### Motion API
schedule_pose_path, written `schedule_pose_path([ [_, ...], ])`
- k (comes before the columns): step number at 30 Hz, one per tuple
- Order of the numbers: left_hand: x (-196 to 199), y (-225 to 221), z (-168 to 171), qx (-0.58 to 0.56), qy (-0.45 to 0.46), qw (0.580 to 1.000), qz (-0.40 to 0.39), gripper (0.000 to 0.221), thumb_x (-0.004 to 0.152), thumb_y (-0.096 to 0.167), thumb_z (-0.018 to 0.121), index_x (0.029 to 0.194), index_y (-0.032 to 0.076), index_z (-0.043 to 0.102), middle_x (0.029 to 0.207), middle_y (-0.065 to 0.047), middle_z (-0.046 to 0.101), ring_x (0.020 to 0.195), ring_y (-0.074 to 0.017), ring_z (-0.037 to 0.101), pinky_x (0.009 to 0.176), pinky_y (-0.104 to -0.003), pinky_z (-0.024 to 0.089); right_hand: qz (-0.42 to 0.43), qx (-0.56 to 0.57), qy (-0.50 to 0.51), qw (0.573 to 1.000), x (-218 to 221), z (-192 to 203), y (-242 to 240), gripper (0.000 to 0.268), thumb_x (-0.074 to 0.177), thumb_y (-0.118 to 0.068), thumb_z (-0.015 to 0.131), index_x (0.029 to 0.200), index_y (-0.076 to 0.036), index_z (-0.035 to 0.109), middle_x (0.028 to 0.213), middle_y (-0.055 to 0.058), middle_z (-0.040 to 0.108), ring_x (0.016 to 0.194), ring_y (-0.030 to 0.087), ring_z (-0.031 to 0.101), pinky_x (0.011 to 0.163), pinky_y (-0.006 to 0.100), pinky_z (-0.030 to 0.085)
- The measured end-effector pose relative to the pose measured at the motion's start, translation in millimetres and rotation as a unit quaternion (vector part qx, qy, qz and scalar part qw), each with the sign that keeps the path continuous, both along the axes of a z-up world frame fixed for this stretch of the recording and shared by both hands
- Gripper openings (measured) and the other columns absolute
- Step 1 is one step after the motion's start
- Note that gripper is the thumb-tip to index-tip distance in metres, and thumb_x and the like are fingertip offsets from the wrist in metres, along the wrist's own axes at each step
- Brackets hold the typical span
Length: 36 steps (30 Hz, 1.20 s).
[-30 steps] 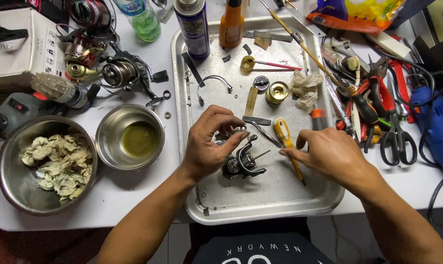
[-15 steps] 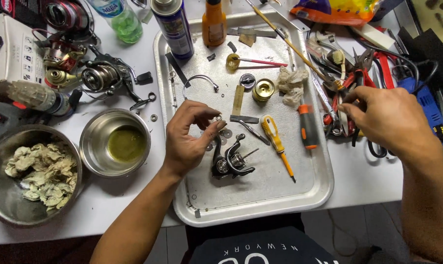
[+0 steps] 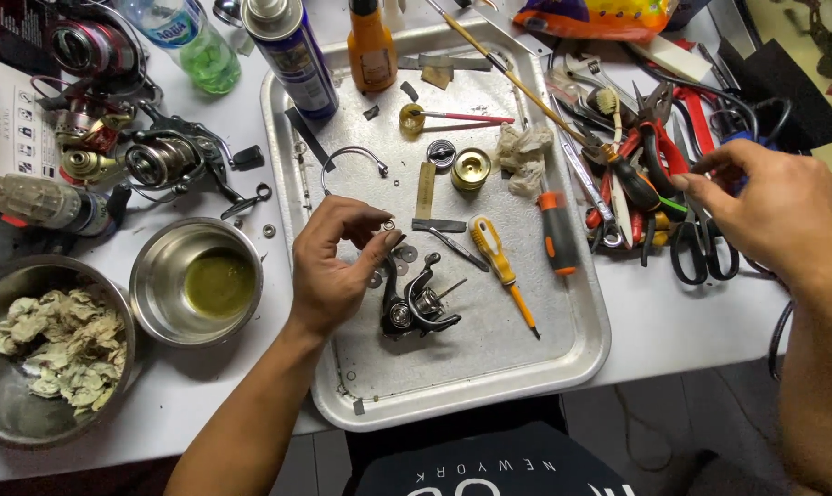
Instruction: Disassembling and reassembling a fishing reel for maintenance or repair using a screwdriver and manual manipulation of small parts.
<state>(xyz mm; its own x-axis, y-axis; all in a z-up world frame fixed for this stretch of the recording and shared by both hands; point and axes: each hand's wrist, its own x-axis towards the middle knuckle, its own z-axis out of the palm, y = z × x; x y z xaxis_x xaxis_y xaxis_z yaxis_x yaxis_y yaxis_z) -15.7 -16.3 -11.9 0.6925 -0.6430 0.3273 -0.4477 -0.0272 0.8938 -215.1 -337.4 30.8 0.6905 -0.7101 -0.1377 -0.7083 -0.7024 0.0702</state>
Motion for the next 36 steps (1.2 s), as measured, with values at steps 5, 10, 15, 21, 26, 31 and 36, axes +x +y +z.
schedule_pose_path([
  [5, -1, 0, 2, -0.014, 0.019, 1.000, -0.012, 0.012, 0.083, 0.010, 0.065, 0.092, 0.004, 0.059, 0.089, -0.007, 0.055, 0.071, -0.0135, 0.056, 0.064, -0.021, 0.053, 0.029, 0.110, 0.015, 0.993, 31, 9, 24, 0.038, 0.084, -0.044, 0.061, 0.102, -0.011, 0.063, 0.098, 0.008, 0.064, 0.083, 0.026, 0.060, 0.072, 0.040, 0.046],
  [10, 1, 1, -2, -0.036, 0.039, 0.998, -0.017, 0.012, 0.084, 0.011, 0.065, 0.093, 0.004, 0.062, 0.091, -0.007, 0.056, 0.076, -0.0136, 0.055, 0.065, -0.020, 0.051, 0.096, 0.038, -0.050, 0.993, 33, 10, 26, 0.033, 0.086, -0.034, 0.062, 0.102, -0.005, 0.060, 0.100, 0.013, 0.064, 0.085, 0.033, 0.061, 0.073, 0.043, 0.045],
  [15, 2, 1, -3, -0.058, 0.085, 0.993, -0.051, 0.015, 0.082, 0.007, 0.065, 0.097, 0.002, 0.063, 0.091, -0.008, 0.057, 0.077, -0.0147, 0.059, 0.069, -0.021, 0.055, 0.238, 0.244, -0.238, 0.909, 61, 48, 75, 0.033, 0.080, -0.008, 0.064, 0.110, 0.003, 0.056, 0.088, 0.017, 0.065, 0.070, 0.021, 0.067, 0.065, 0.026, 0.058],
  [21, 5, 2, -3, -0.055, 0.118, 0.990, -0.052, 0.016, 0.083, 0.012, 0.065, 0.098, 0.005, 0.064, 0.091, -0.008, 0.062, 0.078, -0.0142, 0.059, 0.068, -0.021, 0.052, 0.355, 0.433, -0.325, 0.762, 114, 45, 102, 0.026, 0.075, -0.014, 0.065, 0.098, -0.003, 0.061, 0.087, 0.009, 0.065, 0.075, 0.015, 0.063, 0.067, 0.021, 0.055],
  [26, 8, 2, -7, -0.049, 0.143, 0.987, -0.056, 0.016, 0.083, 0.016, 0.065, 0.097, 0.007, 0.063, 0.089, -0.006, 0.063, 0.078, -0.0132, 0.057, 0.067, -0.021, 0.049, 0.272, 0.477, -0.353, 0.758, 119, 3, 106, 0.024, 0.078, -0.019, 0.059, 0.097, -0.003, 0.060, 0.090, 0.007, 0.064, 0.080, 0.015, 0.063, 0.072, 0.024, 0.050],
  [31, 11, 1, -4, -0.035, 0.138, 0.989, -0.049, 0.018, 0.082, 0.015, 0.066, 0.096, 0.005, 0.064, 0.090, -0.009, 0.064, 0.083, -0.0174, 0.061, 0.078, -0.026, 0.053, 0.321, 0.445, -0.348, 0.760, 125, -16, 104, 0.024, 0.076, -0.022, 0.059, 0.093, -0.005, 0.058, 0.087, 0.007, 0.066, 0.075, 0.016, 0.067, 0.069, 0.025, 0.054],
  [36, 14, 1, -2, -0.029, 0.132, 0.990, -0.043, 0.016, 0.082, 0.013, 0.065, 0.096, 0.004, 0.064, 0.088, -0.009, 0.064, 0.081, -0.0174, 0.061, 0.074, -0.026, 0.052, 0.352, 0.491, -0.362, 0.710, 131, -20, 105, 0.020, 0.078, -0.016, 0.058, 0.095, -0.004, 0.057, 0.081, 0.006, 0.067, 0.073, 0.016, 0.068, 0.071, 0.026, 0.056],
])
